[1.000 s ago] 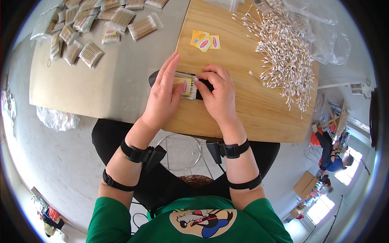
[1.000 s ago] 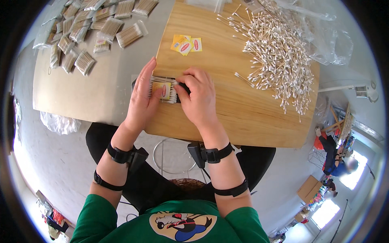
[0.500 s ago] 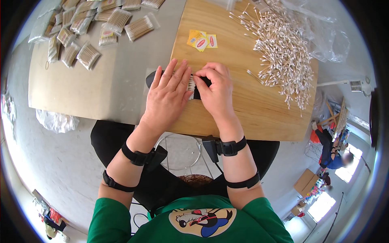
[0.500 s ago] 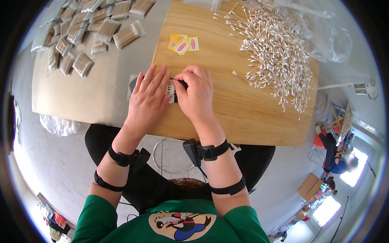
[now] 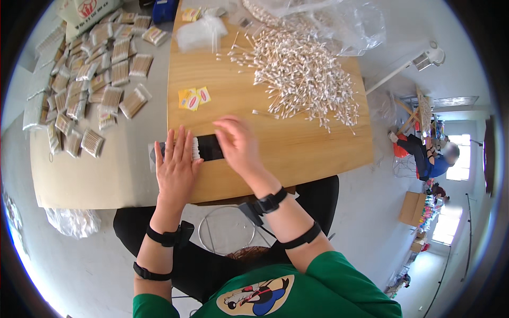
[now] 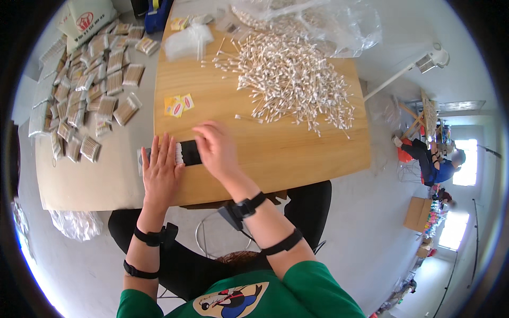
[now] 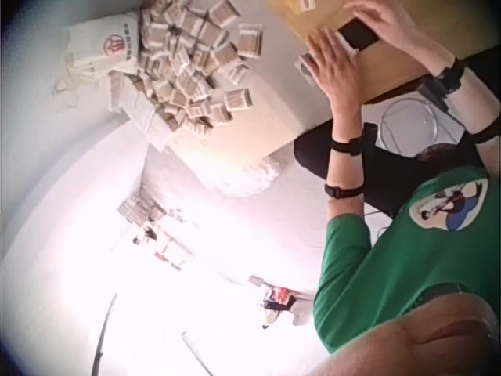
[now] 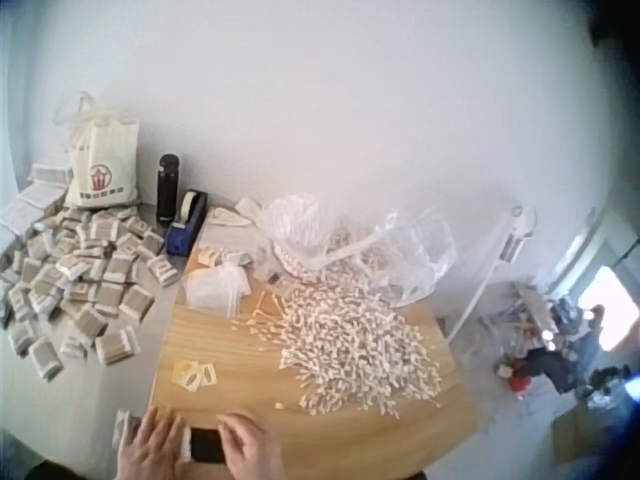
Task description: Organizing and placing cotton swabs into small plastic packages.
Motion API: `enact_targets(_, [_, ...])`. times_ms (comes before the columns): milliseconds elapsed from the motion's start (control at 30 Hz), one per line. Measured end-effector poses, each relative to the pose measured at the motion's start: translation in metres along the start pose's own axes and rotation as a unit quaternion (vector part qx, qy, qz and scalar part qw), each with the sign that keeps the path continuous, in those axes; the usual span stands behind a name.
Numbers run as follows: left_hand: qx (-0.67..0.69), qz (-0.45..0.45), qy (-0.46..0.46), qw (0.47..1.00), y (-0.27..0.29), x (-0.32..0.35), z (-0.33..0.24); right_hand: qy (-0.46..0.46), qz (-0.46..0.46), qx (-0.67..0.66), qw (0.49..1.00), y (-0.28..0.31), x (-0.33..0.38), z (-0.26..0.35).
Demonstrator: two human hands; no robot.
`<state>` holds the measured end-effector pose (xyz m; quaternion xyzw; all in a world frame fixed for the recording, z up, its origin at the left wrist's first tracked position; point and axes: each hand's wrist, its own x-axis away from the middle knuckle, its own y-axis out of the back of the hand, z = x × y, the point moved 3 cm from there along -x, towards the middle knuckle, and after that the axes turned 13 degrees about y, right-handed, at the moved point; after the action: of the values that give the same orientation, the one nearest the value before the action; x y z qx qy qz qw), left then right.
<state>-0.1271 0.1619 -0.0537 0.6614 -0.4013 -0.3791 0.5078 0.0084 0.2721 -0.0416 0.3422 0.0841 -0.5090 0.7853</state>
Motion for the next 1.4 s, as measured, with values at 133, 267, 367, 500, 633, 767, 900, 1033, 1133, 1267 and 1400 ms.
enact_targets(133, [0.017, -0.001, -0.002, 1.000, 0.005, 0.001, -0.003, -0.005, -0.054, 0.209, 0.976, 0.075, 0.006, -0.042])
enact_targets(267, [0.000, 0.001, -0.008, 1.000, 0.002, -0.001, -0.003, -0.030, -0.015, 0.254, 0.967, 0.102, 0.006, -0.076])
enact_targets(367, [-0.020, -0.017, -0.002, 1.000, -0.002, 0.000, -0.005, 0.041, -0.006, 0.256, 0.966, 0.104, 0.007, -0.072])
enact_targets(500, [-0.031, -0.044, -0.011, 0.998, -0.003, 0.008, -0.048, 0.070, -0.014, 0.242, 0.968, 0.104, 0.025, -0.061])
enact_targets(633, [0.069, -0.006, -0.039, 0.997, -0.025, 0.005, -0.101, 0.042, 0.031, 0.217, 0.975, 0.093, 0.045, -0.043])
enact_targets(767, [0.096, 0.021, -0.022, 0.995, -0.038, 0.001, -0.122, 0.061, 0.040, 0.156, 0.985, 0.098, 0.059, -0.043])
enact_targets(900, [0.093, 0.025, -0.015, 0.995, -0.032, 0.002, -0.125, -0.046, -0.035, 0.153, 0.987, 0.122, 0.053, -0.066])
enact_targets(1033, [0.097, 0.020, 0.002, 0.995, -0.029, -0.001, -0.124, -0.039, -0.012, 0.266, 0.963, 0.131, 0.028, -0.069])
enact_targets(1133, [0.110, 0.024, 0.011, 0.994, -0.030, 0.001, -0.124, -0.016, 0.061, 0.293, 0.954, 0.127, 0.025, -0.068])
enact_targets(1267, [0.095, 0.012, 0.010, 0.995, -0.034, 0.002, -0.120, -0.081, 0.076, 0.301, 0.947, 0.126, 0.040, -0.074])
enact_targets(1400, [0.103, 0.013, 0.013, 0.995, -0.032, 0.002, -0.123, -0.059, 0.029, 0.297, 0.953, 0.140, 0.073, -0.069])
